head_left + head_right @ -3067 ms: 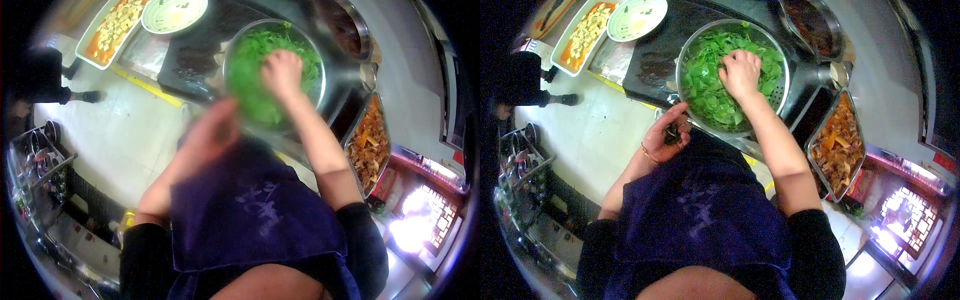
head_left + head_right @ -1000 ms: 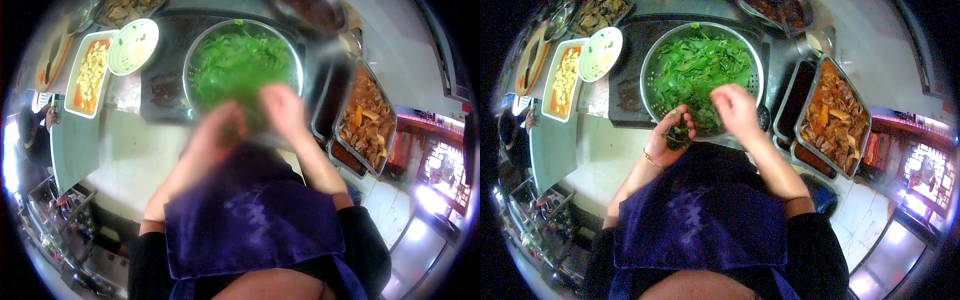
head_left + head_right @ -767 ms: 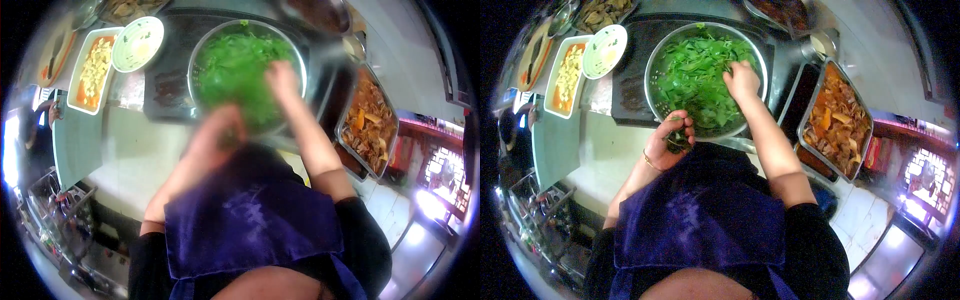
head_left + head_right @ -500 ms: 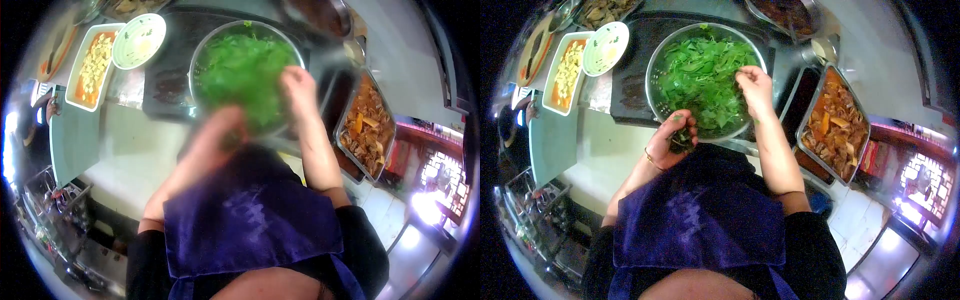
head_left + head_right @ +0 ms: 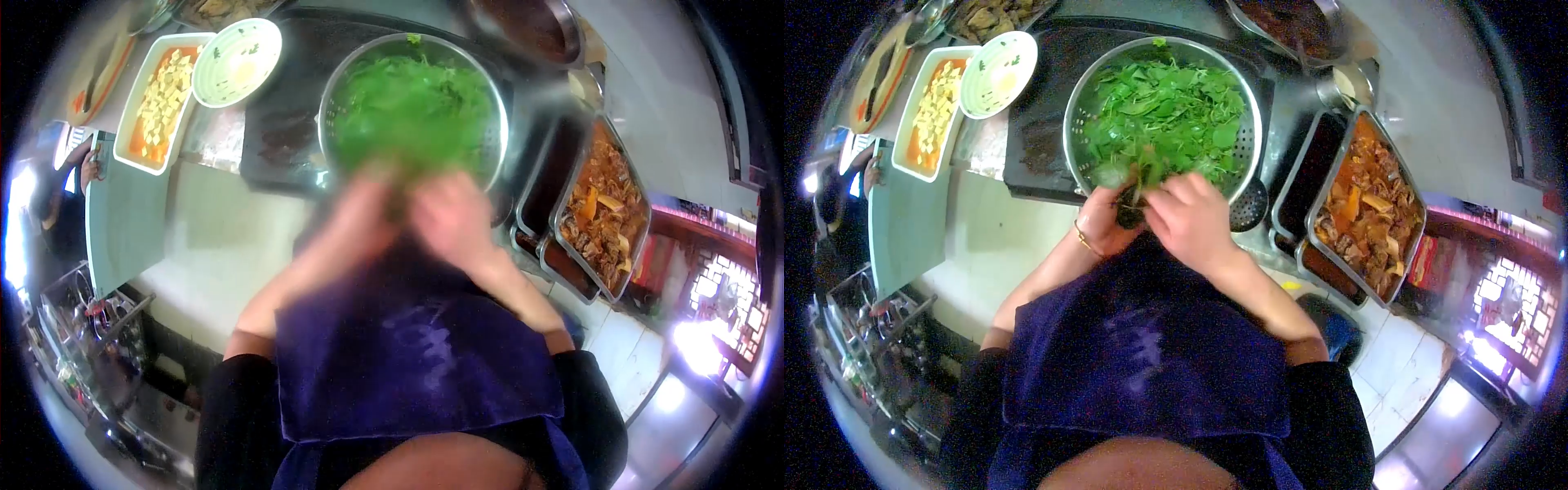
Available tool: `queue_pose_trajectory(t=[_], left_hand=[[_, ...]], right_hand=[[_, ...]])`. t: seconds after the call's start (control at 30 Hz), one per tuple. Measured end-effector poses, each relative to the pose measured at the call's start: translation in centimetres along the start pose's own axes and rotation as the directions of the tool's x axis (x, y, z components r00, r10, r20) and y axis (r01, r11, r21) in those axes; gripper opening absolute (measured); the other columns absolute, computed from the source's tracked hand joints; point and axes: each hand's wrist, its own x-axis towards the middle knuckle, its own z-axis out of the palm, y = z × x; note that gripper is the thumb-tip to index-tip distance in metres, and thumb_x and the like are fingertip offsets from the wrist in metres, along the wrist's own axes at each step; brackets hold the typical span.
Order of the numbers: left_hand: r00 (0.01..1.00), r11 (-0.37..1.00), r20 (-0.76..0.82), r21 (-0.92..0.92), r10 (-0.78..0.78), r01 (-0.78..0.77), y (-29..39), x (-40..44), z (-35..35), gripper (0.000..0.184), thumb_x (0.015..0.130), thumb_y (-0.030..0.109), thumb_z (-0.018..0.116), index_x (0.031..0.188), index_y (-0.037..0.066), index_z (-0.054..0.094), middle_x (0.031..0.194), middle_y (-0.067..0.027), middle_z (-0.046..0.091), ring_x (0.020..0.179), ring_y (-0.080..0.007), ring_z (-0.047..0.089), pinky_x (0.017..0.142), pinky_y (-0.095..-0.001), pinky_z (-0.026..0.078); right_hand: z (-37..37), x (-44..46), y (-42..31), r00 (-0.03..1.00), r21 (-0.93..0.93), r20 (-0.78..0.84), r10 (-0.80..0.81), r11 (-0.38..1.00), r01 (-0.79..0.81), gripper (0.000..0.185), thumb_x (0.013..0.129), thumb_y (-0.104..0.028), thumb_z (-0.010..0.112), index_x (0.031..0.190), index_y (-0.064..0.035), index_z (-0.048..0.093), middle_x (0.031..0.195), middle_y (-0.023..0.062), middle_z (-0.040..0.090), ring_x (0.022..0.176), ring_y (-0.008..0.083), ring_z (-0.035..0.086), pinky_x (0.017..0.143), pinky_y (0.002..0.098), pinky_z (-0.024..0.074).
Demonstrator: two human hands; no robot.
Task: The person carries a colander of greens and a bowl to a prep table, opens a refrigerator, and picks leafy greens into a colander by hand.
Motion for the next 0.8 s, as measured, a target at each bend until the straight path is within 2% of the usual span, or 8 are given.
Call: queue_pose_trajectory(t=[0.2,0.27,0.33,0.37,0.47,0.53,0.6,0.8], left_hand=[[0.999,0.995,0.040,-0.099,0.005,-0.001,1.4,-1.5,2.4,0.041,0.089,0.030,0.057,0.125,0.013,0.051,0.118,-0.0090,0.058,0.104,-0.0218,0.058,0.084,-0.0363,0.051],[0.997,0.994,0.081,-0.110,0.016,-0.007,1.4,-1.5,2.5,0.036,0.089,0.027,0.057,0.121,0.013,0.053,0.111,-0.0068,0.061,0.101,-0.0219,0.059,0.083,-0.0365,0.052],[0.991,0.995,0.133,-0.095,0.013,0.000,1.2,-1.2,1.9,0.033,0.089,0.025,0.057,0.119,0.012,0.054,0.108,-0.0057,0.062,0.099,-0.0213,0.060,0.082,-0.0373,0.052],[0.994,0.997,0.108,-0.080,-0.017,0.026,1.2,-1.3,1.9,0.029,0.089,0.021,0.057,0.115,0.010,0.055,0.107,-0.0055,0.062,0.093,-0.0203,0.061,0.078,-0.0366,0.053],[1.000,0.995,0.027,-0.098,0.007,-0.004,1.1,-1.6,2.4,0.027,0.088,0.018,0.058,0.113,0.009,0.057,0.103,-0.0048,0.063,0.086,-0.0190,0.062,0.070,-0.0341,0.054],[0.999,0.998,-0.034,-0.054,0.011,-0.013,1.2,-1.5,2.3,0.027,0.087,0.012,0.057,0.113,0.007,0.056,0.098,-0.0070,0.063,0.077,-0.0186,0.062,0.062,-0.0317,0.054],[1.000,0.998,-0.004,-0.055,0.005,-0.006,1.1,-1.6,1.8,0.028,0.087,0.010,0.057,0.114,0.006,0.055,0.097,-0.0084,0.063,0.074,-0.0181,0.061,0.061,-0.0310,0.053],[0.997,0.998,0.023,0.007,0.070,-0.070,1.1,-1.7,2.6,0.031,0.087,0.010,0.056,0.118,0.007,0.053,0.101,-0.0104,0.063,0.077,-0.0171,0.060,0.065,-0.0310,0.053]], right_hand=[[-2.2,0.7,0.6,0.965,0.279,-0.247,0.087,0.960,-0.015,0.025,0.066,-0.011,0.073,0.090,-0.0091,0.066,0.094,0.0079,0.060,0.073,0.0262,0.058,0.065,0.0321,0.0499],[-3.2,1.8,-0.6,0.973,0.347,-0.102,0.209,0.924,-0.162,0.023,0.068,-0.009,0.072,0.090,-0.0087,0.066,0.109,0.0120,0.056,0.086,0.0298,0.058,0.078,0.0362,0.0485],[-3.6,3.9,-0.9,0.997,0.204,-0.007,0.077,0.976,-0.074,0.023,0.069,-0.007,0.070,0.091,-0.0092,0.065,0.116,0.0133,0.053,0.094,0.0316,0.056,0.085,0.0388,0.0461],[-3.6,4.4,-0.5,0.998,0.180,0.040,-0.046,0.983,0.038,0.023,0.070,-0.003,0.067,0.092,-0.0098,0.064,0.111,0.0128,0.056,0.103,0.0319,0.053,0.091,0.0410,0.0418],[-2.4,4.4,1.3,0.998,0.371,-0.037,0.043,0.928,-0.026,0.019,0.072,-0.002,0.064,0.090,-0.0087,0.063,0.105,0.0119,0.060,0.103,0.0291,0.055,0.091,0.0386,0.0430],[-2.2,4.6,1.6,0.935,0.802,-0.068,0.347,0.576,-0.155,0.008,0.085,-0.003,0.057,0.093,-0.0033,0.057,0.100,0.0097,0.062,0.098,0.0212,0.059,0.084,0.0339,0.0489],[-3.2,5.0,1.6,0.797,0.964,0.066,0.601,0.168,-0.207,0.009,0.091,-0.008,0.054,0.098,-0.0021,0.054,0.100,0.0101,0.063,0.094,0.0206,0.062,0.075,0.0318,0.0525],[-2.6,4.6,2.0,0.777,0.958,0.131,0.616,0.123,-0.258,0.017,0.092,-0.015,0.055,0.103,-0.0033,0.050,0.100,0.0155,0.064,0.095,0.0215,0.064,0.063,0.0283,0.0565]])
